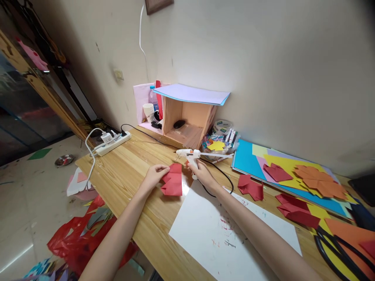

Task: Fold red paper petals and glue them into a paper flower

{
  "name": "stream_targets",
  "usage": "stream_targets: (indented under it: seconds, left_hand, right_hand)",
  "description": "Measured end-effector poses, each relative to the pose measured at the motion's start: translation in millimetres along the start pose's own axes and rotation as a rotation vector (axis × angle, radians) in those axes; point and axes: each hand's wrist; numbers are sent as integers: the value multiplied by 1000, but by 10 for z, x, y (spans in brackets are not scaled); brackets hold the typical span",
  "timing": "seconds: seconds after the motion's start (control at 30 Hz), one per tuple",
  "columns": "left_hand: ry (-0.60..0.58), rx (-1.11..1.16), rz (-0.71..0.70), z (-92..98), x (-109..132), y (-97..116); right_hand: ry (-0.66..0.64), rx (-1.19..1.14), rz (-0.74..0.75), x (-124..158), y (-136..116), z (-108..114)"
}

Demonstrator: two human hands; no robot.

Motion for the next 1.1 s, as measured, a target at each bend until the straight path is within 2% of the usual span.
stream_targets:
  seconds: [0.07,0.17,0.3,0.4,0.53,0.67,0.7,0.8,0.87,0.97,1.1]
  left_hand:
    - [-57,28,20,7,21,34]
    - [-82,80,8,28,47,84]
    - [-185,107,16,5,100,124]
    - [-265,95,17,-44,137,118]
    - [-280,84,6,-81,138,81]
    - [-280,82,2,-96,120,60]
    - [-284,82,4,-103,120,60]
    - [-268,85,19,-131,130,53]
    - [-243,81,39,-146,137,41]
    - [-241,64,63,-159,141,24]
    - [-304,32,71,-180,148,43]
  right_hand:
    - [26,116,74,-149,-30,-34]
    - [17,189,135,-320,-41,-127]
    - [-16,273,248,-427,-28,-265]
    - [-29,323,295,-405,-34,-290]
    - [-54,323,305,-197,-36,-157]
    - [72,161,180,146,-4,47]
    - [63,66,129,226,6,81]
    - [-134,-213,27,402,26,111]
    - [-216,-310,4,461,25,87]
    - [-196,-394,-18,485,10,48]
    - [-134,-459,-51,474,-6,55]
Point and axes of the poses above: each hand's wrist, its own x-axis away from the middle knuckle, its own z-axis out of the back of the hand, y = z × x, and after that the axes turned 13 degrees about x, right-handed
